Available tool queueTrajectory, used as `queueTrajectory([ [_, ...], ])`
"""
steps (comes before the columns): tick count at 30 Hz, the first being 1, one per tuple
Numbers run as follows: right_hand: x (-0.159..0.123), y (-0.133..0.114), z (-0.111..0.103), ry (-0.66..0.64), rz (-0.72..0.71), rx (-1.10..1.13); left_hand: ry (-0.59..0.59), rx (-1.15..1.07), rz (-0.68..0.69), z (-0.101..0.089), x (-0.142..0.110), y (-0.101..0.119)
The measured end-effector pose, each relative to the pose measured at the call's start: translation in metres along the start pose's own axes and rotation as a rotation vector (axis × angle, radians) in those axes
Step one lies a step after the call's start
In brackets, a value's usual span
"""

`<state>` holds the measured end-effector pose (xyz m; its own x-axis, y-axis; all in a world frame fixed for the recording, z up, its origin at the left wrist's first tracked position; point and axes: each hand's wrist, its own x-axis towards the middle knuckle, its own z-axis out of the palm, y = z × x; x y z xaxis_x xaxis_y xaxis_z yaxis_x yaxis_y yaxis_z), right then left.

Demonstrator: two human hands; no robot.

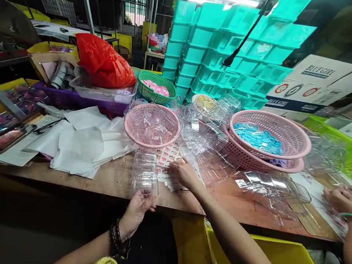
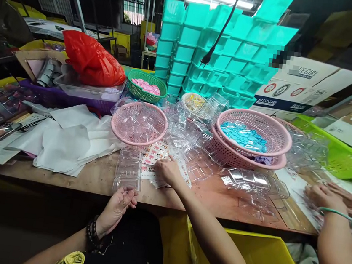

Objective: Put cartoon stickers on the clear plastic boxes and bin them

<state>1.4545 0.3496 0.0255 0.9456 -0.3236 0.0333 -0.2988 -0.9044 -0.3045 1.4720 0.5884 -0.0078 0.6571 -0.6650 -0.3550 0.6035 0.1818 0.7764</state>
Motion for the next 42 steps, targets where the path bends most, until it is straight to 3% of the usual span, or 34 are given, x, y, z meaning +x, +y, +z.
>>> queueTrajectory([
  [3, 0.000, 0.008, -0.006, 0.051, 0.101, 0.101, -0.068, 0.036, -0.113, -0.004, -0.009, 0.005],
  [9, -0.015, 0.031, -0.028, 0.188, 0.260, 0.400, -0.382, 0.146, -0.294, -0.009, -0.005, 0.011],
  [13, -0.050, 0.029, -0.044, 0.432, 0.233, 0.757, -0.549, 0.040, -0.409, 0.000, 0.008, 0.002],
  [16, -0.094, 0.023, -0.049, 0.431, 0.150, 0.855, -0.607, -0.132, -0.428, 0.016, 0.017, -0.005],
  [20, -0.158, 0.022, -0.041, 0.221, 0.159, 0.783, -0.600, -0.308, -0.412, 0.042, 0.020, -0.014],
  [24, -0.193, 0.030, -0.027, 0.078, 0.258, 0.836, -0.412, -0.264, -0.367, 0.056, 0.018, -0.030],
  [26, -0.195, 0.036, -0.020, 0.216, 0.417, 1.002, -0.359, -0.198, -0.372, 0.057, 0.014, -0.037],
  [29, -0.183, 0.042, -0.012, 0.498, 0.675, 1.294, -0.434, -0.128, -0.417, 0.051, 0.006, -0.038],
  [31, -0.173, 0.040, -0.010, 0.470, 0.722, 1.440, -0.512, -0.084, -0.450, 0.043, 0.000, -0.034],
  [35, -0.164, 0.023, -0.015, 0.398, 0.652, 1.538, -0.623, -0.035, -0.459, 0.022, -0.008, -0.024],
  [39, -0.167, -0.003, -0.028, 0.232, 0.495, 1.640, -0.649, 0.074, -0.402, 0.001, -0.023, -0.012],
  [41, -0.170, -0.021, -0.036, 0.304, 0.431, 1.604, -0.562, 0.257, -0.233, -0.010, -0.038, 0.002],
  [42, -0.172, -0.032, -0.040, 0.348, 0.400, 1.564, -0.479, 0.386, -0.078, -0.015, -0.048, 0.012],
])
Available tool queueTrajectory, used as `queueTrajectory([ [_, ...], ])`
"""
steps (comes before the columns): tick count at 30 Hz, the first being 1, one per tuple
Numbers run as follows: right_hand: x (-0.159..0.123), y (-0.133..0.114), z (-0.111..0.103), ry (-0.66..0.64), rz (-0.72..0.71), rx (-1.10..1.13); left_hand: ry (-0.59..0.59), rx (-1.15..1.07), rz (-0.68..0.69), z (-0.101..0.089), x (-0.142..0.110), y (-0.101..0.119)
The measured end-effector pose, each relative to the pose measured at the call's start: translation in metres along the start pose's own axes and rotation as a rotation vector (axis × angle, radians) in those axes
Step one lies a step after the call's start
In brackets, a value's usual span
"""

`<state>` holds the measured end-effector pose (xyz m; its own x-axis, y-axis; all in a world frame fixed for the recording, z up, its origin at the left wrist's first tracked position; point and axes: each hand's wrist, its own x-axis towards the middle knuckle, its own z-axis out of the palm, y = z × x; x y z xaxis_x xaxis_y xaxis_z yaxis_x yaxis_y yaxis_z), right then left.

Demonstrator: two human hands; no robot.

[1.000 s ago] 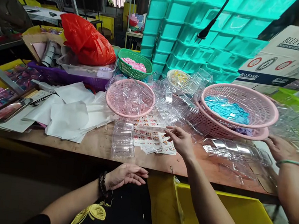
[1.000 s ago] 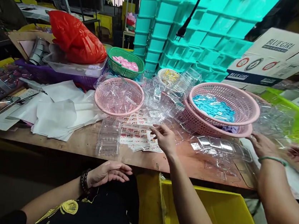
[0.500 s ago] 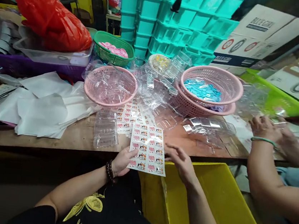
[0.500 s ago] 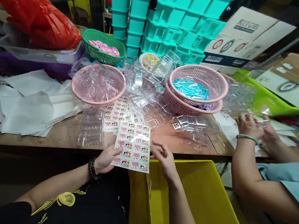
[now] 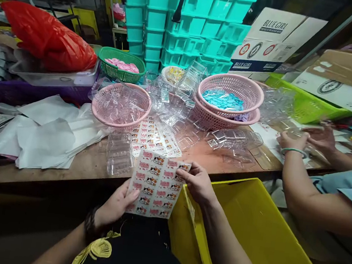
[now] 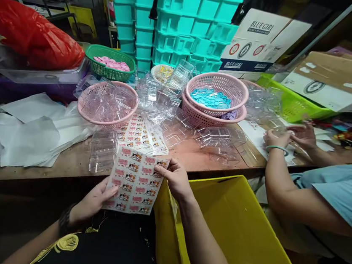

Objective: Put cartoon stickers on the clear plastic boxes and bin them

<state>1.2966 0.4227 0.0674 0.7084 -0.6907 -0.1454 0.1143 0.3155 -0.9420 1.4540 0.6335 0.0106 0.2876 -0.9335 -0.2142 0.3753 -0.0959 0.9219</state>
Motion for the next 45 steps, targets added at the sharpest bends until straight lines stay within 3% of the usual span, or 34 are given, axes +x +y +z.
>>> queueTrajectory([
  [3, -0.021, -0.004, 0.032, -0.055, -0.112, -0.121, 0.421, 0.603, 0.503, -0.004, -0.036, 0.030],
  [4, -0.027, -0.003, 0.044, -0.100, -0.142, -0.168, 0.504, 0.793, 0.676, -0.003, -0.045, 0.041],
  [6, -0.037, 0.003, 0.065, -0.188, -0.207, -0.245, 0.499, 1.096, 0.867, 0.001, -0.054, 0.061],
  [8, -0.040, 0.010, 0.081, -0.270, -0.243, -0.274, 0.396, 1.244, 0.854, 0.004, -0.052, 0.073],
  [10, -0.038, 0.013, 0.089, -0.350, -0.231, -0.246, 0.319, 1.228, 0.788, 0.005, -0.045, 0.078],
  [16, -0.026, 0.002, 0.086, -0.394, -0.328, -0.340, 0.222, 1.107, 0.621, -0.009, -0.035, 0.081],
  [23, -0.025, -0.007, 0.091, -0.545, -0.175, -0.419, 0.091, 1.135, 0.522, -0.013, -0.035, 0.091],
  [29, -0.021, -0.003, 0.091, -0.513, -0.067, -0.390, 0.092, 1.111, 0.492, -0.018, -0.031, 0.091],
  [32, -0.016, 0.003, 0.091, -0.519, 0.034, -0.295, 0.108, 1.058, 0.537, -0.019, -0.030, 0.088],
  [38, -0.012, 0.009, 0.094, -0.611, 0.256, -0.149, 0.106, 1.038, 0.793, -0.021, -0.029, 0.081],
  [42, -0.014, 0.008, 0.099, -0.610, 0.234, -0.181, 0.114, 1.093, 0.846, -0.022, -0.030, 0.083],
  [45, -0.019, 0.006, 0.105, -0.560, 0.094, -0.256, 0.150, 1.122, 0.829, -0.024, -0.031, 0.085],
])
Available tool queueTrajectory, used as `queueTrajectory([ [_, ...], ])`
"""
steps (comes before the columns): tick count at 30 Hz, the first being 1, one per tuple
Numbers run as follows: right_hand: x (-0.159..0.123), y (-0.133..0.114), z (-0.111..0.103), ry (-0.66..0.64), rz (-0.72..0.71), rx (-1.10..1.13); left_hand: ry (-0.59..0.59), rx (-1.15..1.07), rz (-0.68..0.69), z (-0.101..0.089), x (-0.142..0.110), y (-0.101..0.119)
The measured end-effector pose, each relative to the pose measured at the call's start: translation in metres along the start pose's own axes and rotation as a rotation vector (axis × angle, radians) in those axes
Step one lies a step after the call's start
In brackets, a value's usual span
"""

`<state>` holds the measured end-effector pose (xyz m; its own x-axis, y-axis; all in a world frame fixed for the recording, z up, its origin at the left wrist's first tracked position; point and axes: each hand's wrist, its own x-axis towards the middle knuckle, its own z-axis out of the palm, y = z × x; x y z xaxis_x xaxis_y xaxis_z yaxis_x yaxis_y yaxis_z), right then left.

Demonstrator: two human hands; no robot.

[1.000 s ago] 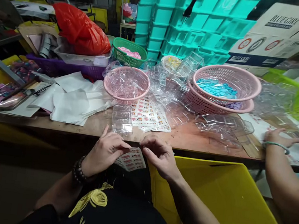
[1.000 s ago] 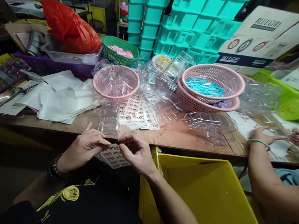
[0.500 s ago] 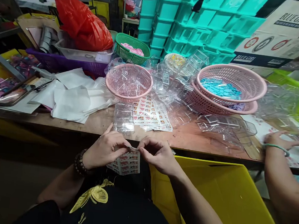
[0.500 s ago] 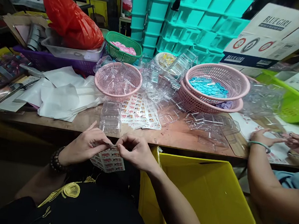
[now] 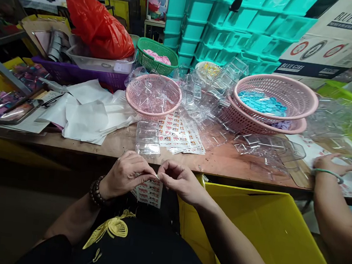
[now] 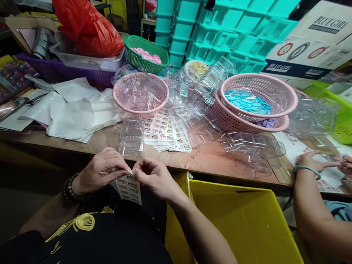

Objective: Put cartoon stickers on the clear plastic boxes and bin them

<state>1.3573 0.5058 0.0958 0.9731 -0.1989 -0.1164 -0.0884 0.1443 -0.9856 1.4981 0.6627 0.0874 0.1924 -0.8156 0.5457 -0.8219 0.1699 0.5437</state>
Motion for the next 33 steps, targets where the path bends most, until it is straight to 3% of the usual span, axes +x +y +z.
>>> queueTrajectory([
  [3, -0.002, -0.001, 0.007, 0.135, -0.234, -0.212, 0.005, -0.021, -0.074, -0.002, 0.000, -0.001],
  [7, -0.006, 0.003, 0.014, 0.201, -0.570, -0.654, -0.025, -0.151, -0.213, -0.003, -0.002, -0.002],
  [12, -0.008, 0.018, 0.012, 0.342, -0.943, -1.130, -0.109, -0.487, -0.467, -0.002, -0.006, -0.009],
  [16, -0.003, 0.032, 0.002, 0.259, -1.175, -1.386, -0.172, -0.783, -0.664, 0.003, -0.005, -0.018],
  [18, 0.002, 0.038, -0.006, 0.102, -1.147, -1.407, -0.196, -0.829, -0.714, 0.006, -0.002, -0.022],
  [21, 0.008, 0.040, -0.013, -0.171, -0.973, -1.323, -0.228, -0.829, -0.755, 0.010, -0.001, -0.027],
  [24, 0.000, 0.032, -0.012, -0.295, -1.030, -1.194, -0.287, -0.810, -0.784, 0.011, -0.005, -0.031],
  [26, -0.013, 0.021, -0.007, -0.226, -1.057, -1.085, -0.248, -0.725, -0.759, 0.005, -0.009, -0.032],
  [28, -0.021, 0.008, -0.003, 0.005, -0.933, -0.922, -0.157, -0.574, -0.677, -0.010, -0.013, -0.033],
  [31, -0.008, -0.005, -0.006, 0.394, -0.538, -0.510, -0.119, -0.387, -0.480, -0.040, -0.019, -0.033],
  [33, 0.017, -0.006, -0.010, 0.446, -0.238, -0.222, -0.159, -0.339, -0.376, -0.054, -0.022, -0.034],
])
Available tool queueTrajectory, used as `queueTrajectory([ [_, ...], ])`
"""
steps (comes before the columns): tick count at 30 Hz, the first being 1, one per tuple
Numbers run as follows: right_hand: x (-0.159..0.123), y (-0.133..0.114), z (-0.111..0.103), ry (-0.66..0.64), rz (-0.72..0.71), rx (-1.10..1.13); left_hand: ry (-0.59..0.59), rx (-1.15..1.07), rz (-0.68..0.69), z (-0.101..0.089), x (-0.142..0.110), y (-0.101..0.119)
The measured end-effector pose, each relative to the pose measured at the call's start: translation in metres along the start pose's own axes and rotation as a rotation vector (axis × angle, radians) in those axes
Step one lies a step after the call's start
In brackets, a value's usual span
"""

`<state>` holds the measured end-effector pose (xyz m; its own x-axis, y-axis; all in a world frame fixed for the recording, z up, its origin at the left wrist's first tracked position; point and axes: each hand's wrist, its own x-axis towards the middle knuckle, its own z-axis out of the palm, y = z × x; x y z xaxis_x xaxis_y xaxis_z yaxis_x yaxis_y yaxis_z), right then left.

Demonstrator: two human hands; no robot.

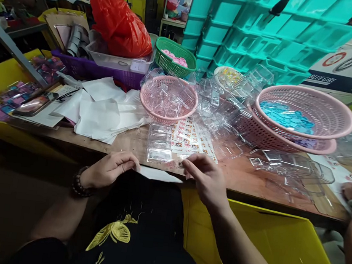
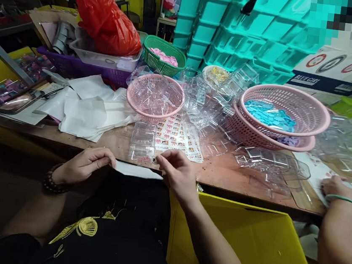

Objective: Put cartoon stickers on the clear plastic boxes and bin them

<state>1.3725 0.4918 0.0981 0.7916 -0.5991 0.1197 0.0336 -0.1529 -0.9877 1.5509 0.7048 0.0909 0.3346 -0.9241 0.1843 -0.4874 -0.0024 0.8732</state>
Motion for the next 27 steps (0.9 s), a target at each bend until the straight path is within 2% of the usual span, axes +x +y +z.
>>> queueTrajectory([
  [2, 0.024, 0.011, 0.011, -0.066, 0.267, 0.141, -0.013, 0.038, 0.046, -0.003, -0.003, -0.004],
  [3, 0.034, 0.017, 0.016, -0.083, 0.346, 0.184, 0.006, 0.058, 0.062, 0.000, -0.003, -0.007],
  [5, 0.048, 0.026, 0.025, -0.075, 0.415, 0.219, 0.079, 0.119, 0.084, 0.012, -0.001, -0.016],
  [9, 0.053, 0.036, 0.033, -0.011, 0.378, 0.165, 0.198, 0.267, 0.007, 0.037, 0.008, -0.033],
  [12, 0.051, 0.041, 0.033, 0.027, 0.354, 0.126, 0.273, 0.307, -0.031, 0.046, 0.013, -0.041],
  [17, 0.049, 0.050, 0.035, 0.068, 0.361, 0.128, 0.333, 0.317, -0.010, 0.049, 0.014, -0.052],
  [27, 0.048, 0.052, 0.037, 0.082, 0.361, 0.105, 0.339, 0.349, 0.043, 0.053, 0.018, -0.056],
])
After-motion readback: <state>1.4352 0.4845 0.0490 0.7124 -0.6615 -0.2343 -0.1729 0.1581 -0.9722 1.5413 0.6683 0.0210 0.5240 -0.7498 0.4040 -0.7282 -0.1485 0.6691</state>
